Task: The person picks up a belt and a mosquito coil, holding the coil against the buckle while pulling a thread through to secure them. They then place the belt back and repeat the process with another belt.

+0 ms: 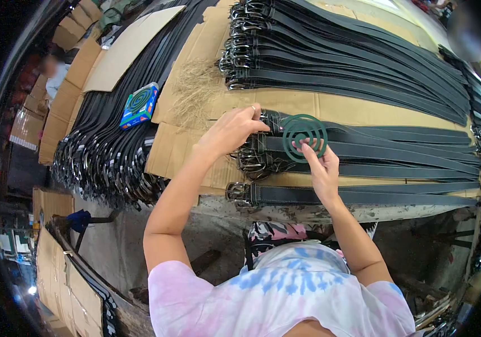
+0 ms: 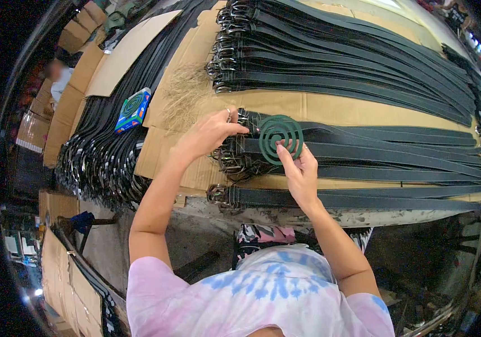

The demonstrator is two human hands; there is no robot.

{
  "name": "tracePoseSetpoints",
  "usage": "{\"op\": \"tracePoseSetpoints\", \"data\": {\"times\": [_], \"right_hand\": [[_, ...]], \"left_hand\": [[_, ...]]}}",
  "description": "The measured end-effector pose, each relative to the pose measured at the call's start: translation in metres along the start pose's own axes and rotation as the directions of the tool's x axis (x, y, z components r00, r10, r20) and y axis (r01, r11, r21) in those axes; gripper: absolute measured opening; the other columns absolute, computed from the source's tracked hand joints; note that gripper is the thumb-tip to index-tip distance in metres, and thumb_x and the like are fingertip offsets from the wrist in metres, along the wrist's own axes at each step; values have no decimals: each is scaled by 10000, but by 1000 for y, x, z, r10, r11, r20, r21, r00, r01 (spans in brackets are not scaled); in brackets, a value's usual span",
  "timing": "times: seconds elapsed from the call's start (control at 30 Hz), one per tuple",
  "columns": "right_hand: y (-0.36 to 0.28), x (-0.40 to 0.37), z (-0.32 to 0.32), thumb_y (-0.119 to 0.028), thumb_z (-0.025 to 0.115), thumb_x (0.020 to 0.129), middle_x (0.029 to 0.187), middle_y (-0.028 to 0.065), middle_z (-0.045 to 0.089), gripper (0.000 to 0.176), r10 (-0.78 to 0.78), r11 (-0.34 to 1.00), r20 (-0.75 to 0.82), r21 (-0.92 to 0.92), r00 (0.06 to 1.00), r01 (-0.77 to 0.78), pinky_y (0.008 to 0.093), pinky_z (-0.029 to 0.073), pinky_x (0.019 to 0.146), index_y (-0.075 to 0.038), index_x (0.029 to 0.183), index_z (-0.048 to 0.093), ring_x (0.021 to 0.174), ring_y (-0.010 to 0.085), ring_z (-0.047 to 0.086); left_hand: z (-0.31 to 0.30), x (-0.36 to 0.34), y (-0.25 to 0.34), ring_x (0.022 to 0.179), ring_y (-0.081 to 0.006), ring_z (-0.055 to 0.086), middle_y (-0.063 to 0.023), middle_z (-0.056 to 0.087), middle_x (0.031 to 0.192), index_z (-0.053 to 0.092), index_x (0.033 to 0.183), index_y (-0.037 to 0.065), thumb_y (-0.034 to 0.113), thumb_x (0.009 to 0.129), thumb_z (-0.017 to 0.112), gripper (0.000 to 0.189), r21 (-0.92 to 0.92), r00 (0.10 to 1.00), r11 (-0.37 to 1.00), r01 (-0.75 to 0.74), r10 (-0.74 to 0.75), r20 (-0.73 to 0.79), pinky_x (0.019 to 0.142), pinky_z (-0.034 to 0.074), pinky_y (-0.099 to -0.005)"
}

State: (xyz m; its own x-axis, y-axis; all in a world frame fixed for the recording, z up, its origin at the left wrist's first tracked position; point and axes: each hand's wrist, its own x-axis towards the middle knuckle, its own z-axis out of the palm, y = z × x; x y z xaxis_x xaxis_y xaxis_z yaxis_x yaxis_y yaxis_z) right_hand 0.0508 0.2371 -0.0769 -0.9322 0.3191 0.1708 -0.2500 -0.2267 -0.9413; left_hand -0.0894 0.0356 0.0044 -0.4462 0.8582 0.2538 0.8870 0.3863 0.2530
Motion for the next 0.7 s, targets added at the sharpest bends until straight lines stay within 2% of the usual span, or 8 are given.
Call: {"op": "tracePoseSetpoints", "data": {"times": [0.1, 0.23, 0.3, 0.33, 0.4, 0.43, 0.5, 0.7], "right_hand": [[-3, 1, 1, -69, 567, 991, 1079, 76, 661, 166, 16, 1000, 10, -27, 1000, -15, 312, 501, 943, 36, 1112, 612, 1033, 158, 638], [-3, 2, 6, -72, 566, 994, 1063, 73, 658, 166, 7, 999, 13, -36, 1000, -7, 289, 495, 913, 34, 1114, 610, 991, 142, 632], [-9, 0, 14, -62, 611, 958, 970, 41, 619, 119, -3, 1000, -24, -21, 1000, 3, 258, 454, 796, 29, 1021, 654, 882, 94, 561], [-10, 1, 14, -62, 611, 958, 970, 41, 619, 119, -2, 1000, -26, -20, 1000, 1, 258, 454, 796, 29, 1021, 654, 882, 94, 561], [-13, 3, 17, -55, 626, 923, 932, 78, 623, 121, -106, 960, 23, -259, 994, 108, 291, 463, 781, 35, 996, 660, 874, 145, 582], [-26, 3, 22, -55, 637, 894, 924, 115, 628, 132, -125, 913, 76, -381, 989, 144, 317, 471, 781, 36, 984, 667, 878, 199, 595], [-24, 2, 25, -55, 638, 894, 937, 119, 633, 136, -140, 908, 86, -386, 986, 162, 321, 472, 785, 37, 989, 667, 882, 206, 596], [-24, 4, 29, -60, 643, 885, 977, 139, 640, 145, -165, 874, 84, -450, 983, 185, 334, 475, 788, 30, 996, 671, 887, 233, 601]], "left_hand": [[-3, 9, -3, 879, -309, 632, -109, 585, 928, 703, 923, 82, 55, 855, 623, 108, 82, 995, 992, -94, 90, 51, 760, 508, -407], [6, 9, -6, 881, -306, 629, -105, 586, 937, 667, 866, 49, 70, 844, 643, 39, 52, 991, 990, -133, 131, 37, 763, 510, -407], [9, 4, 1, 855, -308, 632, -106, 601, 907, 642, 841, 38, 75, 831, 664, 44, 34, 997, 998, -60, 62, -44, 751, 513, -410], [8, 0, 6, 855, -308, 632, -106, 601, 907, 642, 841, 38, 75, 831, 664, 44, 33, 997, 998, -61, 63, -42, 751, 513, -410], [4, -8, 17, 811, -313, 640, -108, 628, 868, 647, 872, 43, 79, 823, 678, 68, -52, 996, 996, 79, -81, -46, 725, 521, -408], [7, -12, 19, 811, -313, 640, -108, 628, 868, 647, 872, 43, 79, 823, 678, 68, -52, 995, 995, 82, -85, -43, 725, 521, -408], [12, -18, 21, 772, -307, 650, -111, 649, 839, 646, 887, 43, 88, 822, 684, 88, -95, 981, 989, 115, -128, -146, 690, 527, -398], [14, -19, 21, 763, -301, 653, -112, 652, 846, 637, 903, 37, 53, 817, 683, 99, -128, 978, 987, 102, -123, -169, 672, 522, -392]]}}
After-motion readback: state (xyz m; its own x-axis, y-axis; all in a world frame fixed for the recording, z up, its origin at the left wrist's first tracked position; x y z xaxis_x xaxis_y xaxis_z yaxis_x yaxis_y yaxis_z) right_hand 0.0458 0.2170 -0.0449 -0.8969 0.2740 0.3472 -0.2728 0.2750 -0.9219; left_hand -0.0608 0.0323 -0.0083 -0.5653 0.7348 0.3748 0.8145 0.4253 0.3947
